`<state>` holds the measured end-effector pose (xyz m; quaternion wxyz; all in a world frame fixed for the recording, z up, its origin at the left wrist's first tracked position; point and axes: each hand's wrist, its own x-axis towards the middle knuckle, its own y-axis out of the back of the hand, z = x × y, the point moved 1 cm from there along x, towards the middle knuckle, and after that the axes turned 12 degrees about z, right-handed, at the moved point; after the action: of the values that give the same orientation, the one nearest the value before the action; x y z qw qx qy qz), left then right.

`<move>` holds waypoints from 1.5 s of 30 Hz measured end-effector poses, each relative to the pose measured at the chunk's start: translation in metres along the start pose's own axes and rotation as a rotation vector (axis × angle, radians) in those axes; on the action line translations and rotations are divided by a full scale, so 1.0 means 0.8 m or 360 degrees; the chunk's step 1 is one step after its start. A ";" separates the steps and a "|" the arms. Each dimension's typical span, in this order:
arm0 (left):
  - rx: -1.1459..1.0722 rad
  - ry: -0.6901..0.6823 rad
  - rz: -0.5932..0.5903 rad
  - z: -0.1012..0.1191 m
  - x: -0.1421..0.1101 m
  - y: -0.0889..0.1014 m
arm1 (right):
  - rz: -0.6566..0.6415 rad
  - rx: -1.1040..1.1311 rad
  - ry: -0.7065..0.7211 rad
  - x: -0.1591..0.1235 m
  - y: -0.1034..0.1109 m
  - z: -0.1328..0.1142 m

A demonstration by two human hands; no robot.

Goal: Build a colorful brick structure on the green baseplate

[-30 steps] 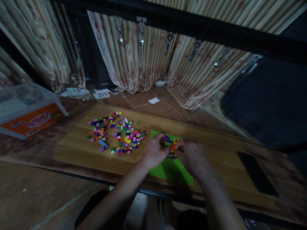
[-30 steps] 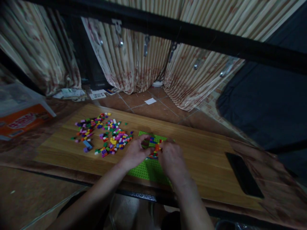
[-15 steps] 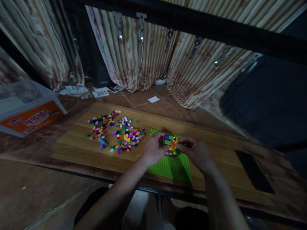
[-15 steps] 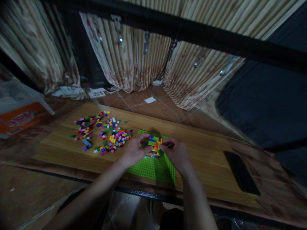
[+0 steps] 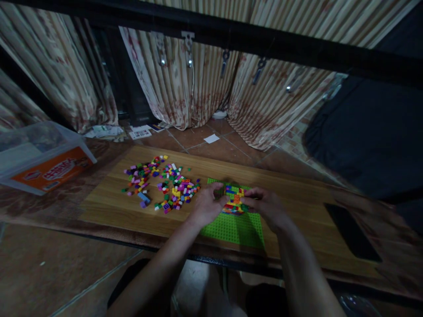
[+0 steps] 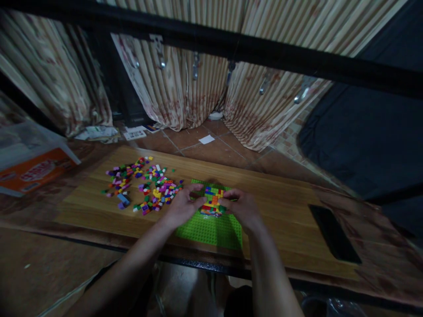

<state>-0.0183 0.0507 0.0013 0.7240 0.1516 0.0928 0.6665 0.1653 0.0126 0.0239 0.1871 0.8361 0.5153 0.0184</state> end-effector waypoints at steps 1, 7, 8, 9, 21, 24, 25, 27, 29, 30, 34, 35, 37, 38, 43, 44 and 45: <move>-0.0036 -0.0006 0.0046 -0.004 0.003 0.005 | -0.0007 0.0017 -0.0016 0.001 0.002 0.002; -0.0139 0.0010 0.0369 -0.029 0.030 0.062 | 0.0335 0.0271 0.0058 0.009 0.015 0.003; -0.0101 0.0039 0.0417 -0.034 0.034 0.074 | 0.0402 0.0319 0.0076 0.010 0.016 0.003; -0.0048 0.0060 0.0447 -0.038 0.039 0.086 | 0.0452 0.0357 0.0087 0.012 0.017 0.002; 0.0870 -0.0070 0.0231 -0.054 0.029 0.146 | 0.0594 0.0315 0.0177 0.017 0.013 0.008; 0.1000 -0.0100 0.0165 -0.053 0.025 0.140 | 0.0583 0.0264 0.0222 0.016 0.010 0.008; 0.1050 -0.0112 0.0155 -0.053 0.024 0.139 | 0.0578 0.0255 0.0233 0.016 0.010 0.007; 0.1144 -0.0137 0.0142 -0.051 0.022 0.136 | 0.0575 0.0236 0.0237 0.016 0.008 0.008; 0.1196 -0.0160 0.0120 -0.049 0.021 0.134 | 0.0571 0.0213 0.0233 0.017 0.007 0.008; 0.1204 -0.0160 0.0116 -0.048 0.021 0.134 | 0.0569 0.0202 0.0238 0.017 0.006 0.008; 0.1082 -0.0176 0.0169 -0.042 0.022 0.136 | 0.0567 0.0223 0.0281 0.015 0.005 0.005; 0.0993 -0.0194 0.0167 -0.039 0.022 0.135 | 0.0569 0.0244 0.0283 0.014 0.004 0.003; 0.0716 -0.0259 0.0089 -0.030 0.020 0.127 | 0.0568 0.0288 0.0269 0.012 0.003 -0.001; 0.0543 -0.0299 0.0023 -0.024 0.017 0.120 | 0.0565 0.0305 0.0261 0.012 0.002 -0.003; 0.0046 -0.0438 -0.0272 0.007 -0.008 0.061 | 0.0556 0.0347 0.0278 0.010 -0.001 -0.010; 0.0052 -0.0475 -0.0322 0.013 -0.014 0.049 | 0.0545 0.0329 0.0294 0.010 -0.002 -0.011; 0.0088 -0.0520 -0.0341 0.018 -0.018 0.039 | 0.0542 0.0316 0.0307 0.010 -0.003 -0.011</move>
<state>-0.0437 0.0367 0.0248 0.7919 0.2668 0.0078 0.5492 0.1652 0.0226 0.0300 0.0477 0.9198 0.3815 0.0788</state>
